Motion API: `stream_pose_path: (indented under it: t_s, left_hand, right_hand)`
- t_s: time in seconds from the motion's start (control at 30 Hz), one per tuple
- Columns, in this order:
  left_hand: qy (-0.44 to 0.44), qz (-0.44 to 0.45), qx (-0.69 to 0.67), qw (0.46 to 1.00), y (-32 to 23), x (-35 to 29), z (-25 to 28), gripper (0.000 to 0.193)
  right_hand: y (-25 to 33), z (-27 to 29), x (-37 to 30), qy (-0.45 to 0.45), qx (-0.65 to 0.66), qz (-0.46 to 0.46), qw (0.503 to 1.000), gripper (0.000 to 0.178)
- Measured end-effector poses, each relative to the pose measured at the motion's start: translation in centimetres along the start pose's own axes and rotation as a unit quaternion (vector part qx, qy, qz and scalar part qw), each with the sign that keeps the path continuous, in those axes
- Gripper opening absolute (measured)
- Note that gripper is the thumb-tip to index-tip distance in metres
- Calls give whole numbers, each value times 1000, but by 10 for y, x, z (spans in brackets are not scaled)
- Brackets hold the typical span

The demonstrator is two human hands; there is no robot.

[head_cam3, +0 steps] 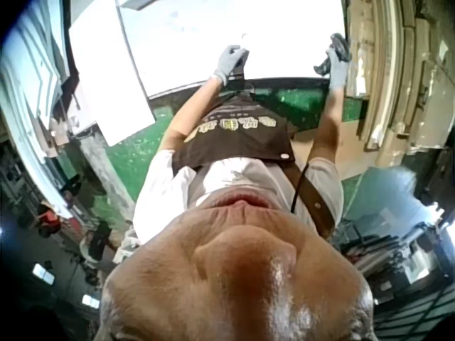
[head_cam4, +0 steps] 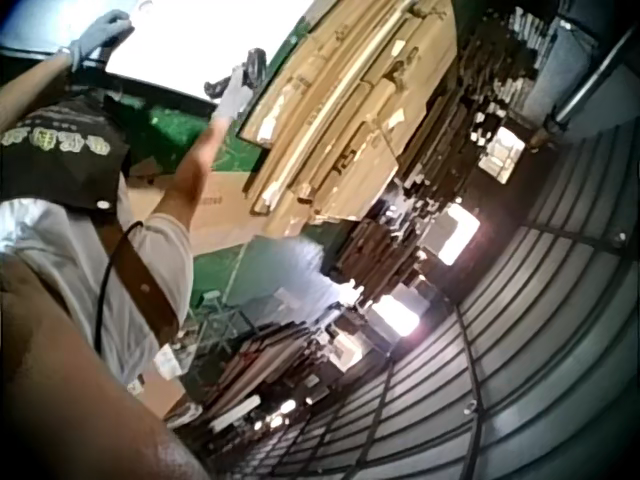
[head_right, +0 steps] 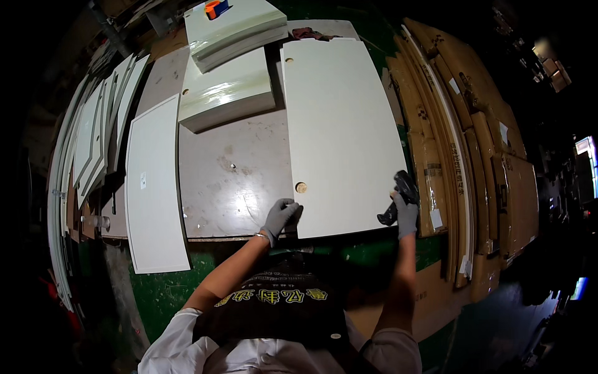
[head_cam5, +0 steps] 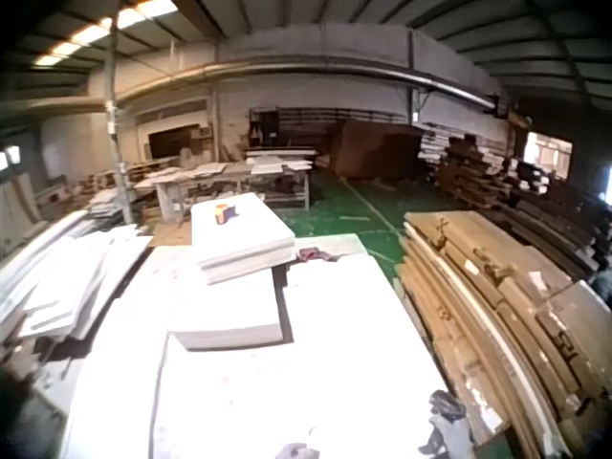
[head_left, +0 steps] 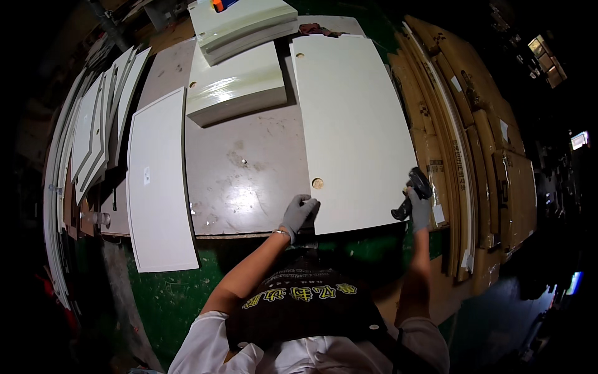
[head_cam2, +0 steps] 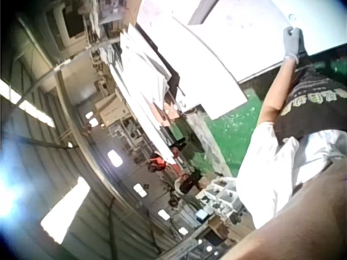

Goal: The person moves around a workshop, handling white cabinet doors and panels. They pick up a barcode scanner and scan labels on the furniture parts, then place the items on a workbench.

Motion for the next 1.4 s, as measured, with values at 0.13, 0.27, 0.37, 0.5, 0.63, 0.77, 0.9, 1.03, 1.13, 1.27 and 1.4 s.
stream_pose_path:
  t_s: [0.13, 0.27, 0.37, 0.5, 0.63, 0.77, 0.9, 1.03, 1.13, 1.27, 1.4]
  left_hand:
    - [-53, -16, 36, 998, -13, 5, -6, 46]
    - [-24, 8, -45, 999, -7, 11, -20, 38]
    - [-55, 15, 21, 998, 3, 19, -16, 32]
    - [-59, 27, 68, 996, 3, 15, -13, 32]
    - [-8, 61, 22, 998, 17, -13, -5, 35]
    - [-29, 55, 84, 995, 53, -30, 15, 36]
    - [-146, -223, 570, 777, -60, -37, -20, 76]
    - [-31, -203, 677, 706, -96, 34, -55, 80]
    - [94, -255, 640, 719, -63, 51, -131, 80]
    - [530, -193, 632, 532, -4, -75, -250, 53]
    - [561, -351, 325, 676, -24, -106, -202, 31]
  right_hand:
    - [-20, 2, 20, -11, -21, -21, 999, 31]
    - [-28, 30, 27, -24, -12, -70, 997, 40]
    - [-26, 29, 22, -31, -36, -104, 993, 43]
    - [-38, 28, 6, -80, 19, -59, 995, 43]
    - [-55, 30, -37, -95, 31, -96, 990, 39]
    - [-54, 26, -78, -108, -39, -161, 980, 31]
    - [-46, 20, -94, -143, -75, -221, 962, 34]
    - [-67, 28, -96, -119, 113, -156, 974, 42]
    - [-40, 22, -106, -83, 322, -135, 933, 43]
    - [-39, 55, -111, -72, 448, -107, 885, 46]
    - [-60, 76, -117, -22, 384, -114, 916, 44]
Point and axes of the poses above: each hand's wrist, its own x-axis towards the middle knuckle, its own z-axis out of the back of the hand, y = z × x, the point moved 5 cm from there along x, towards the middle knuckle, and after that the axes turned 11 degrees about y, right-handed, at the moved point
